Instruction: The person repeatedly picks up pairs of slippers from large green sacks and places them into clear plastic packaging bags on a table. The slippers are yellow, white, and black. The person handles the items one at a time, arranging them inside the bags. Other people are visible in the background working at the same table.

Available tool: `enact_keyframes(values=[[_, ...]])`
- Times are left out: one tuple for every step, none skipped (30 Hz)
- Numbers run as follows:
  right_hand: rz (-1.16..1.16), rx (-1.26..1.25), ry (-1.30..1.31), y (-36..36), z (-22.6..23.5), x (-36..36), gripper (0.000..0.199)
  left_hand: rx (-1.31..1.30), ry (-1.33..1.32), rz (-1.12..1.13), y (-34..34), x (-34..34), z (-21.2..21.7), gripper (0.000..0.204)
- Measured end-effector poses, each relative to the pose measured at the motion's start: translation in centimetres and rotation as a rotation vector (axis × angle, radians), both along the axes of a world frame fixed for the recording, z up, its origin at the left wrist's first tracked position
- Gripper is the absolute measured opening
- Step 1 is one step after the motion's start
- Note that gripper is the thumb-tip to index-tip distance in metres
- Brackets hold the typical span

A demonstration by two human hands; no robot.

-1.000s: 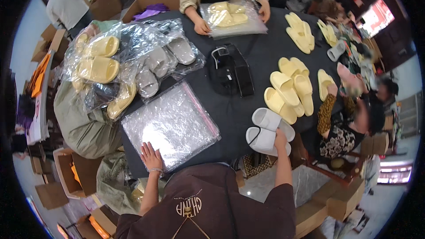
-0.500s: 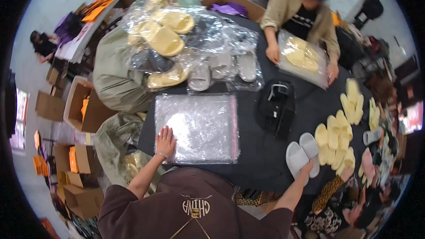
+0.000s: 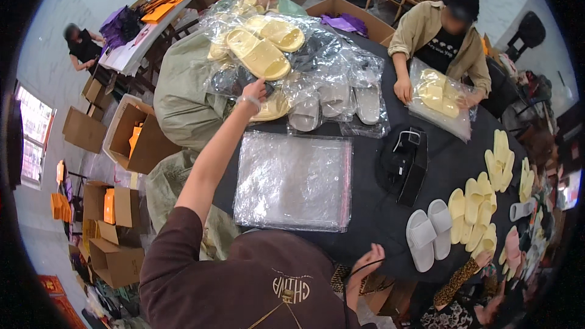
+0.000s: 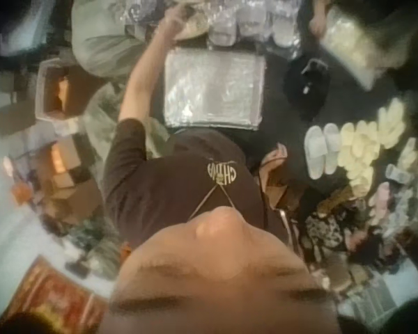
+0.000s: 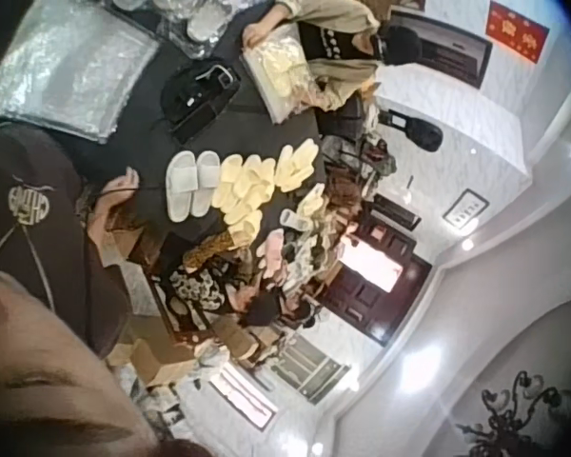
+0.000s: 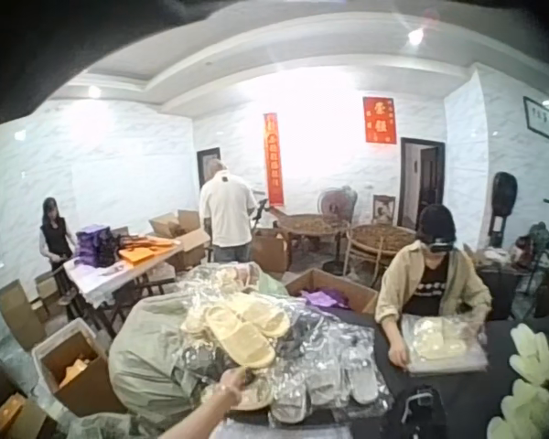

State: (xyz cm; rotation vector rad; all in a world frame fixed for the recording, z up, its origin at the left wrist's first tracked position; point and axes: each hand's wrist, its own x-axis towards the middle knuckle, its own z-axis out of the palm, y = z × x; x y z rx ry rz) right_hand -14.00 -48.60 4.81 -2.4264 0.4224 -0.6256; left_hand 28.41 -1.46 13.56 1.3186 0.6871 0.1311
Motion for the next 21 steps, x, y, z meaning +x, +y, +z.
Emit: enact_keyframes(values=[[0.029,-0.012,0.060,1.4,-0.6,0.0,0.021,-0.106,0.099,0.021,-0.1,1.9,0.5,0.062],[0.061,0.038,0.043,2.9,-0.7,0.2,0.020,-0.208,0.196,0.041,-0.3,3.5,0.8,0.062],[0.095,0.090,0.025,4.3,-0.5,0.5,0.020,-0.241,0.157,0.132,-0.1,4.8,0.5,0.054],[0.134,0.143,0.006,5.4,-0.3,1.0,0.019,-0.275,0.116,0.228,0.5,5.8,0.2,0.047],[0.149,0.142,0.000,6.0,0.1,1.2,0.019,-0.315,0.084,0.312,0.2,6.4,-0.1,0.039],[0.170,0.143,-0.007,6.4,0.6,1.5,0.019,-0.459,-0.020,0.356,0.4,6.7,-0.2,0.036],[0.198,0.146,-0.016,6.7,1.0,1.8,0.020,-0.436,-0.084,0.308,1.0,6.8,-0.2,0.035],[0.178,0.119,-0.027,6.6,1.4,1.8,0.019,-0.426,-0.136,0.241,0.3,6.7,0.3,0.035],[0.160,0.148,-0.025,6.5,1.9,1.7,0.019,-0.411,-0.189,0.184,0.1,6.1,1.1,0.034],[0.146,0.179,-0.021,6.4,2.3,1.6,0.019,-0.189,-0.121,0.146,0.2,5.2,2.2,0.046],[0.128,0.210,-0.015,6.1,2.6,1.4,0.019,-0.235,-0.249,0.146,-0.8,3.8,3.8,0.043],[0.135,0.166,-0.043,5.7,2.4,1.3,0.018,-0.278,-0.377,0.153,-1.5,1.9,5.6,0.040],[0.157,0.133,-0.029,5.5,2.5,1.3,0.019,-0.319,-0.508,0.171,-1.6,-0.1,7.1,0.038],[0.184,0.100,-0.017,5.3,2.6,1.5,0.019,-0.378,-0.556,0.097,-0.7,-1.9,8.0,0.034],[0.207,0.068,-0.004,5.3,2.9,1.7,0.020,-0.376,-0.575,0.030,0.4,-3.4,7.9,0.034],[0.235,0.095,-0.007,5.5,3.1,2.1,0.020,-0.375,-0.594,-0.036,1.6,-4.8,7.5,0.034],[0.271,0.127,-0.006,5.8,3.4,2.8,0.019,-0.368,-0.608,-0.095,3.0,-6.8,7.2,0.034],[0.290,0.155,-0.002,6.1,3.7,3.3,0.019,-0.443,-0.600,-0.116,3.5,-9.0,7.1,0.037],[0.287,0.212,0.012,6.6,4.0,3.9,0.018,-0.516,-0.591,-0.133,3.7,-11.8,7.5,0.040],[0.276,0.265,0.025,7.4,4.3,4.7,0.017,-0.529,-0.567,-0.241,3.1,-14.6,8.8,0.047],[0.271,0.323,0.038,8.1,4.5,5.4,0.017,-0.535,-0.543,-0.344,2.8,-17.3,9.7,0.053]])
